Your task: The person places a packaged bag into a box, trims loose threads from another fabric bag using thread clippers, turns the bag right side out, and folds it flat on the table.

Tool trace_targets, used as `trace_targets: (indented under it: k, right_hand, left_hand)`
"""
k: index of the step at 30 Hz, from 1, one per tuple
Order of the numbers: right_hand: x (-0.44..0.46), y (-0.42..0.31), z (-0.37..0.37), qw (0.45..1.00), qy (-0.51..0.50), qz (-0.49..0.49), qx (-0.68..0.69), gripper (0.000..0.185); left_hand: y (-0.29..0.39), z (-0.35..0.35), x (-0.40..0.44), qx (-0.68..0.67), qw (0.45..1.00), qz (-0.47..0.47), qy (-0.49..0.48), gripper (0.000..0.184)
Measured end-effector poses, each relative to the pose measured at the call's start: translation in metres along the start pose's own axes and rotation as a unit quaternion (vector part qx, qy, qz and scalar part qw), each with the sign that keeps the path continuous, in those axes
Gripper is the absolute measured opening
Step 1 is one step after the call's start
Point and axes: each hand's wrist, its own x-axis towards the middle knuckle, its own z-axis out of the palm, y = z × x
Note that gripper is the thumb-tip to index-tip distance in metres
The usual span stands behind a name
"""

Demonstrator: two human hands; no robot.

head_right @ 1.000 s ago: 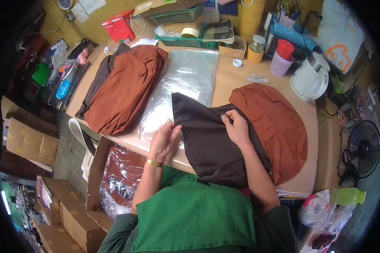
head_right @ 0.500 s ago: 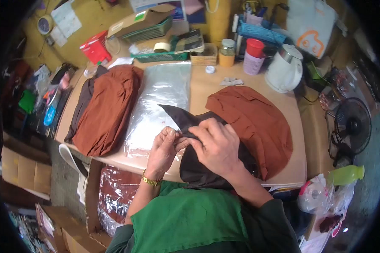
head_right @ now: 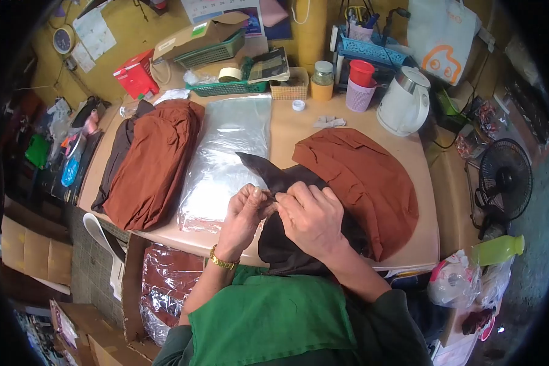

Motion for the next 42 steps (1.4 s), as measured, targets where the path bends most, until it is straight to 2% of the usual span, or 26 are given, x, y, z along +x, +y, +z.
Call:
trace_targets:
  k: [3,6,7,8,9,10,11,12,13,14,15,16,18,20,22,25,35,37,42]
  right_hand:
    - [-0.002,0.002,0.000,0.999,-0.028,0.026,0.034,0.021]
    - [0.008,0.006,-0.013,0.942,-0.108,0.225,0.223,0.019]
    - [0.009,0.009,-0.013,0.936,-0.081,0.241,0.243,0.019]
    - [0.010,0.011,-0.012,0.928,-0.056,0.257,0.263,0.020]
    - [0.010,0.010,-0.011,0.928,-0.057,0.255,0.266,0.020]
    - [0.011,0.008,-0.010,0.925,-0.036,0.254,0.282,0.022]
    - [0.012,0.007,-0.008,0.921,-0.013,0.253,0.297,0.024]
    - [0.012,0.006,-0.007,0.920,-0.015,0.251,0.300,0.024]
    - [0.012,0.004,-0.006,0.946,-0.009,0.196,0.258,0.026]
    - [0.012,0.003,-0.005,0.967,-0.003,0.140,0.214,0.028]
    - [0.013,0.000,-0.002,0.977,0.016,0.103,0.188,0.030]
    - [0.015,-0.003,-0.001,0.976,0.016,0.100,0.191,0.030]
    - [0.019,-0.008,0.000,0.989,0.046,0.043,0.133,0.030]
    - [0.023,-0.011,0.001,0.990,0.060,0.024,0.126,0.030]
    - [0.025,-0.014,-0.001,0.995,0.052,-0.005,0.085,0.030]
    - [0.029,-0.018,-0.001,0.995,0.059,-0.050,0.067,0.030]
    - [0.031,-0.019,0.001,0.994,0.067,-0.080,0.040,0.025]
    - [0.030,-0.018,0.003,0.990,0.101,-0.093,0.039,0.021]
    - [0.026,-0.010,0.011,0.988,0.111,-0.080,0.077,0.023]
  left_hand:
    - [0.005,0.001,-0.004,-0.019,1.000,-0.001,-0.007,0.021]
    - [0.003,-0.004,-0.007,0.003,0.999,0.032,-0.017,0.020]
    - [0.006,-0.007,-0.009,0.003,0.999,0.034,-0.014,0.020]
    - [0.010,-0.012,-0.011,0.176,0.980,0.093,0.012,0.020]
    - [0.013,-0.015,-0.014,0.343,0.927,0.147,0.039,0.020]
    - [0.015,-0.013,-0.015,0.345,0.926,0.147,0.042,0.020]
    - [0.017,-0.010,-0.016,0.227,0.961,0.152,0.048,0.017]
    - [0.019,-0.008,-0.015,0.107,0.981,0.156,0.052,0.015]
    - [0.021,-0.009,-0.014,0.045,0.987,0.151,0.037,0.012]
    - [0.022,-0.011,-0.015,0.046,0.986,0.153,0.040,0.012]
    - [0.023,-0.013,-0.017,-0.013,0.990,0.137,0.038,0.012]
    - [0.025,-0.014,-0.018,-0.072,0.990,0.120,0.035,0.011]
    - [0.025,-0.012,-0.020,-0.068,0.988,0.129,0.047,0.013]
    - [0.027,-0.009,-0.022,-0.066,0.987,0.137,0.059,0.014]
    - [0.029,-0.006,-0.024,0.000,0.987,0.141,0.083,0.016]
    - [0.030,-0.004,-0.024,0.016,0.987,0.147,0.065,0.017]
    - [0.028,0.003,-0.026,0.074,0.982,0.161,0.068,0.014]
    - [0.028,0.006,-0.027,0.087,0.981,0.156,0.076,0.014]
    - [0.026,0.001,-0.027,0.061,0.988,0.134,0.051,0.018]
